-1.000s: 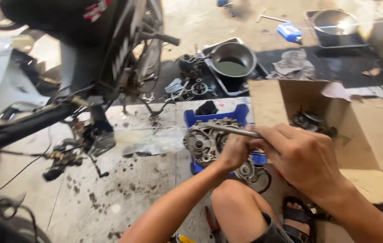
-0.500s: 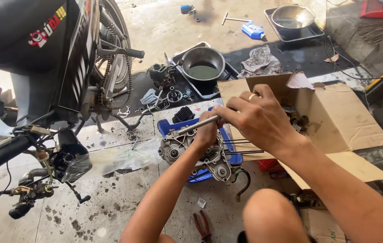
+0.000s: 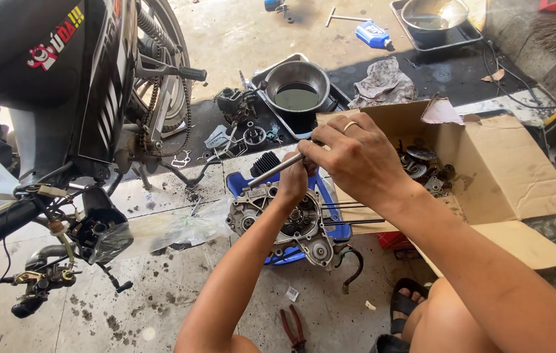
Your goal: The person sits on the floor of a motorcycle repair shop and works on a disassembled engine crankcase resting in a blue tray. They use a long metal rod to press and seat components inside the crankcase, tap it with a hammer, use pliers and a screwdriver on small parts, and reach into a nearby box of parts.
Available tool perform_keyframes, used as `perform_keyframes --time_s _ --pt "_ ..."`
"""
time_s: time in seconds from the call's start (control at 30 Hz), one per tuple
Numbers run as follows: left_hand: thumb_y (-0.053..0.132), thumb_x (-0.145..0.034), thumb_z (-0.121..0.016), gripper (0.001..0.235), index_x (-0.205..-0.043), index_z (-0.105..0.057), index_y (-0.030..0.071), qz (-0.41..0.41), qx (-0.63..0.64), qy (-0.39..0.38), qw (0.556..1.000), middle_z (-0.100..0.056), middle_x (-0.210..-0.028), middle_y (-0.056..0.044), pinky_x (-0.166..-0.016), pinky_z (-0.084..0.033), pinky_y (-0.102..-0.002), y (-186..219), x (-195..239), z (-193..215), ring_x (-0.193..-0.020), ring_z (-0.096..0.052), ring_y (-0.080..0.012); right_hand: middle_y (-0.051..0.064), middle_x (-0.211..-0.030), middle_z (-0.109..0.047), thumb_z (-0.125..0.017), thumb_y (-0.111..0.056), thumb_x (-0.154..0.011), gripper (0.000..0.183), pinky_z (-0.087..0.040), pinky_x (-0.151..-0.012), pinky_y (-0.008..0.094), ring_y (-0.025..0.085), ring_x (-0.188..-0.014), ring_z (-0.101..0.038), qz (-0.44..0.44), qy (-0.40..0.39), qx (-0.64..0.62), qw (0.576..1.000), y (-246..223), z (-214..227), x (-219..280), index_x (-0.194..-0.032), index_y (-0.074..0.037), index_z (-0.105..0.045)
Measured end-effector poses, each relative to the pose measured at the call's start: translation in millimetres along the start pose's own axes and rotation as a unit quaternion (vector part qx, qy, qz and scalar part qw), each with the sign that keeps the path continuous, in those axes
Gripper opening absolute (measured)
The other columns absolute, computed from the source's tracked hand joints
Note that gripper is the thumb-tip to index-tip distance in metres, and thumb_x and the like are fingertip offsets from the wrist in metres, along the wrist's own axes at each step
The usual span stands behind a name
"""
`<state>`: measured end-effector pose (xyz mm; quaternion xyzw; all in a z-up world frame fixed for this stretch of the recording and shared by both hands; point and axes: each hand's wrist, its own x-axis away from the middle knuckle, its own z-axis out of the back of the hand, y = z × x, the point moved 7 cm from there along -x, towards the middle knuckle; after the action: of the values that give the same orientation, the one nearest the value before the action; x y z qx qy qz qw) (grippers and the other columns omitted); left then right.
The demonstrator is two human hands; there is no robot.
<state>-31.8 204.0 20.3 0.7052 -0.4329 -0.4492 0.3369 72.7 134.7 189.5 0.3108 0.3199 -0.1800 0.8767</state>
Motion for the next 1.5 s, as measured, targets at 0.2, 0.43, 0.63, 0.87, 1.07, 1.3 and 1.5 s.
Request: perform_keyframes --time_s 0.2,0.43,0.63,0.87,1.07,1.3,1.5 --pt "0.024 -0.106 -0.037 0.046 -0.061 -0.036 0.019 0.048 -0.021 0.071 0.996 -0.031 -0.060 0.006 -0.046 -0.023 -0.019 -25.5 -4.9 4.0 -0.050 -0.026 -0.0042 0.002 -0.107 -0.061 -0.072 -0.023 -0.095 0.006 -0.051 -0.093 0.037 0.025 -0.112 -0.062 -0.039 0.057 -0.081 0.994 15.5 -27.5 20.2 -0.100 -0.022 -0.073" --pt "0.026 -0.104 -0.039 0.052 -0.053 -0.041 0.019 0.049 -0.152 0.099 0.982 -0.036 -0.054 0.004 -0.047 -0.026 -0.023 -21.5 -11.6 1.6 -0.051 -0.029 -0.0079 0.004 -0.111 -0.054 -0.077 -0.027 -0.094 0.010 -0.052 -0.099 0.041 0.029 -0.118 -0.057 -0.080 0.091 -0.141 0.982 32.0 -48.7 37.1 -0.102 -0.020 -0.076" --pt "0.027 -0.104 -0.046 0.052 -0.053 -0.053 0.018 0.059 -0.167 0.206 0.962 -0.049 -0.048 0.004 -0.049 -0.031 -0.023 -36.3 -11.4 19.9 -0.048 -0.041 -0.0091 0.008 -0.105 -0.055 -0.075 -0.038 -0.097 0.029 -0.052 -0.095 0.045 0.032 -0.106 -0.060 -0.208 0.174 -0.258 0.927 38.3 -59.1 50.7 -0.102 -0.011 -0.065" --pt "0.039 -0.114 -0.028 0.058 -0.108 -0.073 0.002 -0.097 -0.266 0.198 0.938 -0.064 -0.081 -0.026 -0.077 -0.051 -0.045 12.9 18.0 -6.5 -0.077 -0.062 -0.0342 0.019 -0.088 -0.068 -0.072 -0.011 -0.095 0.011 -0.056 -0.076 0.052 0.042 -0.092 -0.070 -0.292 0.010 -0.500 0.815 16.4 -86.1 43.7 -0.102 -0.005 -0.069" --pt "0.033 -0.114 -0.031 0.043 -0.128 -0.058 0.004 -0.154 -0.389 0.037 0.907 -0.067 -0.124 -0.018 -0.093 -0.052 -0.046 29.2 26.5 2.8 -0.107 -0.066 -0.0350 0.009 -0.104 -0.077 -0.063 0.008 -0.092 0.020 -0.062 -0.077 0.030 0.018 -0.081 -0.072 -0.240 -0.021 -0.556 0.796 9.4 -91.6 38.6 -0.110 0.003 -0.070" --pt "0.026 -0.101 -0.053 0.023 -0.111 -0.065 0.009 0.132 -0.596 -0.071 0.789 -0.071 -0.104 -0.013 -0.079 -0.055 -0.047 -27.7 25.9 48.0 -0.090 -0.070 -0.0331 0.009 -0.118 -0.075 -0.052 0.017 -0.091 0.029 -0.062 -0.087 0.031 0.018 -0.094 -0.072 -0.269 -0.098 -0.614 0.735 1.0 -118.2 44.1 -0.111 -0.001 -0.062" --pt "0.034 -0.103 -0.048 0.030 -0.117 -0.065 0.015 0.157 -0.667 -0.084 0.723 -0.074 -0.101 -0.012 -0.081 -0.049 -0.052 -47.6 22.8 55.2 -0.096 -0.069 -0.0345 0.007 -0.111 -0.075 -0.052 0.016 -0.095 0.028 -0.060 -0.080 0.029 0.016 -0.085 -0.070 -0.278 -0.073 -0.583 0.760 3.1 -111.7 42.2 -0.114 -0.001 -0.064"
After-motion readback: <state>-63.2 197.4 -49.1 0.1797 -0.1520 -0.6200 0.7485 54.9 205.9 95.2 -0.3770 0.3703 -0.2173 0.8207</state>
